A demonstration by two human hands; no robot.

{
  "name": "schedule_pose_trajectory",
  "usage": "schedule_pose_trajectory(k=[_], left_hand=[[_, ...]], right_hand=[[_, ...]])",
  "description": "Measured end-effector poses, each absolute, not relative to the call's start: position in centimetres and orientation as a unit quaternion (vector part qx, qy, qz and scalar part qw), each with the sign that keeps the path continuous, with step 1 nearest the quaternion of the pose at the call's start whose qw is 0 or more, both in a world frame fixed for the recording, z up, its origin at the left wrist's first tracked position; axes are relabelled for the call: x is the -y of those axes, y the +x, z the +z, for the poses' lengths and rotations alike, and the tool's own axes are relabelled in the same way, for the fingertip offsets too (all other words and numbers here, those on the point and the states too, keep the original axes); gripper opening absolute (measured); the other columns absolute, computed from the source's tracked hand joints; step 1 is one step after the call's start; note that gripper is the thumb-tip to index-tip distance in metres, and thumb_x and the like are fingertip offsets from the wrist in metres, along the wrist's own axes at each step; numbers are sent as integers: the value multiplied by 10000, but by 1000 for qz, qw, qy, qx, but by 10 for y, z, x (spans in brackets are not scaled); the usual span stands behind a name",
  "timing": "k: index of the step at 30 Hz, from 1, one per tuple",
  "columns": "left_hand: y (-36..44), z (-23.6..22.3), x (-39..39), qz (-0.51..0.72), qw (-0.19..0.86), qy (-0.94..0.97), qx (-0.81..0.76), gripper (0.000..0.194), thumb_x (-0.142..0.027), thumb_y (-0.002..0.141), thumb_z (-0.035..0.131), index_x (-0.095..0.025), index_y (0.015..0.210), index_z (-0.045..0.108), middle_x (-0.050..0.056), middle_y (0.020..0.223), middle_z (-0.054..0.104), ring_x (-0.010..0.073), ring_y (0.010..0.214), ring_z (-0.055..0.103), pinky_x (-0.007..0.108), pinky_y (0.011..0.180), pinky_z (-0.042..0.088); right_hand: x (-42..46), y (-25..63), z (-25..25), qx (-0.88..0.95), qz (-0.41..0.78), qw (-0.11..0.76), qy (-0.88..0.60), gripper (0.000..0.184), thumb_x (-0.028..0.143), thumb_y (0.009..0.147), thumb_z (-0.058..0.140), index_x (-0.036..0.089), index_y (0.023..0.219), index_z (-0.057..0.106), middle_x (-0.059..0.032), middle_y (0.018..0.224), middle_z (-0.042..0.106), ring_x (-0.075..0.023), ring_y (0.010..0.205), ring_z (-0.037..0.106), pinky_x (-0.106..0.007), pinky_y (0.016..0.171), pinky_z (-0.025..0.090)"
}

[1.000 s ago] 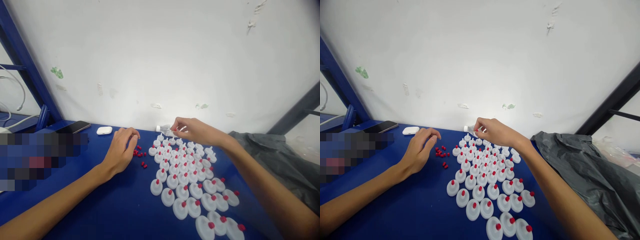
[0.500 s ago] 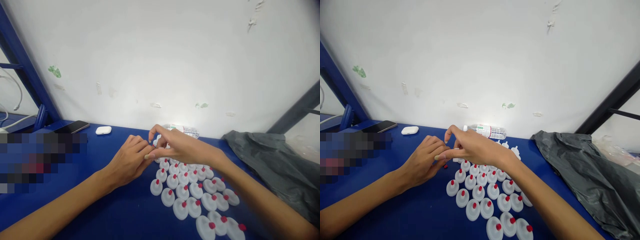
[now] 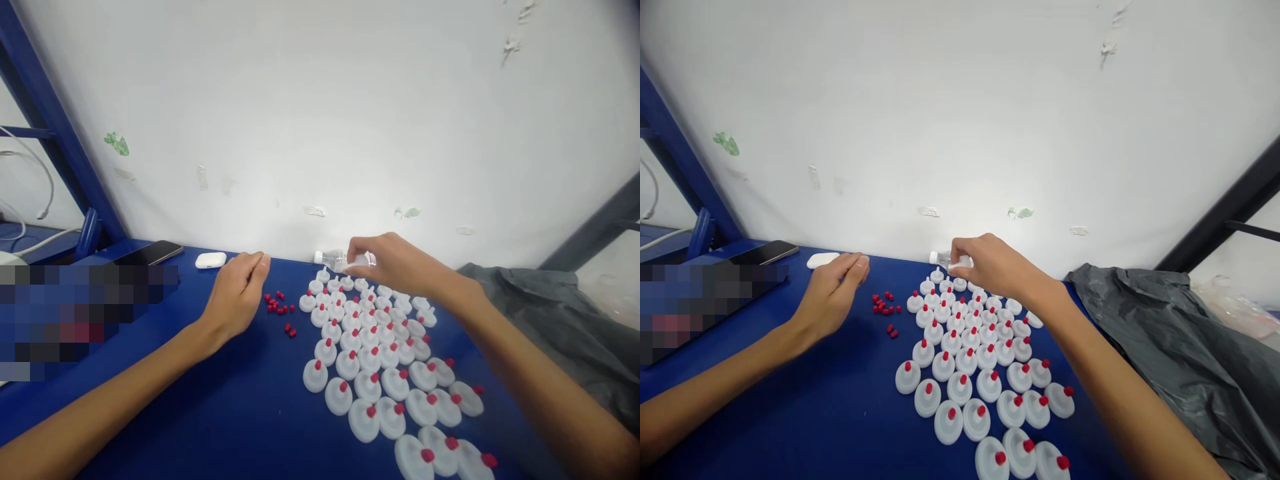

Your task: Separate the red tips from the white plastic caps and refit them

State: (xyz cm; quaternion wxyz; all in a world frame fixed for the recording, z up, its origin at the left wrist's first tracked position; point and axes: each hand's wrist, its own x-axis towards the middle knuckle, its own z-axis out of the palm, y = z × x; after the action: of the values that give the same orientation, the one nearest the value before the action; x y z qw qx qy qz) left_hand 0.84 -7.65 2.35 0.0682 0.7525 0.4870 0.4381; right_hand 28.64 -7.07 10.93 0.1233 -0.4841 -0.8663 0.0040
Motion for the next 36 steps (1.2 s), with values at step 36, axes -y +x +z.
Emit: schedule_pose_trajectory(k=[36], left_hand=[[1, 12, 59, 317, 54, 774, -545, 290, -248, 945, 382, -212, 864, 658, 47, 861, 719, 258, 876, 623, 373, 756, 441]], right_hand=[[58, 295, 92, 860, 159, 109, -472, 228, 414, 948, 564, 224, 1060, 622, -90, 1062, 746, -233, 909, 698, -313, 694, 492]])
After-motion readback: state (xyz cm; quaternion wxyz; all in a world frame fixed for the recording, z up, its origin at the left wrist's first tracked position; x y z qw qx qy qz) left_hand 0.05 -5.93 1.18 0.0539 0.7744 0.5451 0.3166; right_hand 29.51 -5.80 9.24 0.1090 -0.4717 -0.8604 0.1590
